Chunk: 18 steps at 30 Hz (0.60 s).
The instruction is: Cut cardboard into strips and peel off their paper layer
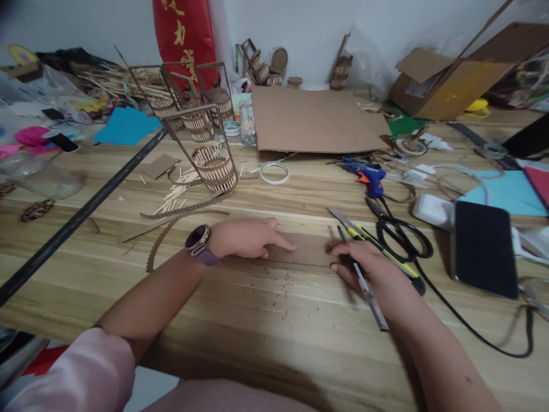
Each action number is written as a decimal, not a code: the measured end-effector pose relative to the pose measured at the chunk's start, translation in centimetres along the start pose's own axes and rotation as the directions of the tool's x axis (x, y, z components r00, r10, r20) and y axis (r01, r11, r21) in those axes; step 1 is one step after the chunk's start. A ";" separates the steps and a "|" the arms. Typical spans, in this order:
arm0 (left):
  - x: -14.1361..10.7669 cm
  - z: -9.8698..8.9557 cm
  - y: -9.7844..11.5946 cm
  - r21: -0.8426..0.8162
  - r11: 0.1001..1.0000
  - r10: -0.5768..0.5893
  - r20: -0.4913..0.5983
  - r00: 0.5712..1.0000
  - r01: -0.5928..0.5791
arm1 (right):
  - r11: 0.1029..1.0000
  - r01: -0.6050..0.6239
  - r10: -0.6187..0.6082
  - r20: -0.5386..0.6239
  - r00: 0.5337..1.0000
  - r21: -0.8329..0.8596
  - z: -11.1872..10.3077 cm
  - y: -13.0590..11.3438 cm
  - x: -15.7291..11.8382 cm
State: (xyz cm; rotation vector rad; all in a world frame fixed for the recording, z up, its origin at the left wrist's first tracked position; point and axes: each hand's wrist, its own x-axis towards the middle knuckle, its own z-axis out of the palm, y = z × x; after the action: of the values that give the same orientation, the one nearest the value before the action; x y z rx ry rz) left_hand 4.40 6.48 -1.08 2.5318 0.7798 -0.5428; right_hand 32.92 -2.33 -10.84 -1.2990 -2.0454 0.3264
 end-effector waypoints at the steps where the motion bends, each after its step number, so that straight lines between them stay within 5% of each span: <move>1: 0.1 0.1 0.0 0.007 1.000 0.000 -0.007 1.000 0.000 | 1.000 0.011 -0.011 0.003 1.000 -0.003 0.0 0.0 0.0; 11: 0.7 0.3 0.7 0.039 0.998 0.056 -0.021 0.998 -0.055 | 0.998 0.026 -0.027 -0.014 1.000 -0.050 -0.4 -0.5 0.1; 18: 0.7 0.3 0.6 0.050 0.997 0.060 -0.029 0.998 -0.059 | 0.975 -0.224 0.223 -0.134 0.966 0.005 -3.4 -3.7 -0.3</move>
State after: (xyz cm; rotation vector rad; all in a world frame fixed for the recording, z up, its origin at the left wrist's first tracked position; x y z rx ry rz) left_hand 5.24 6.22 -1.54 2.6045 0.7072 -0.5109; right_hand 32.68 -4.82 -6.43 -1.5206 -1.7948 0.3209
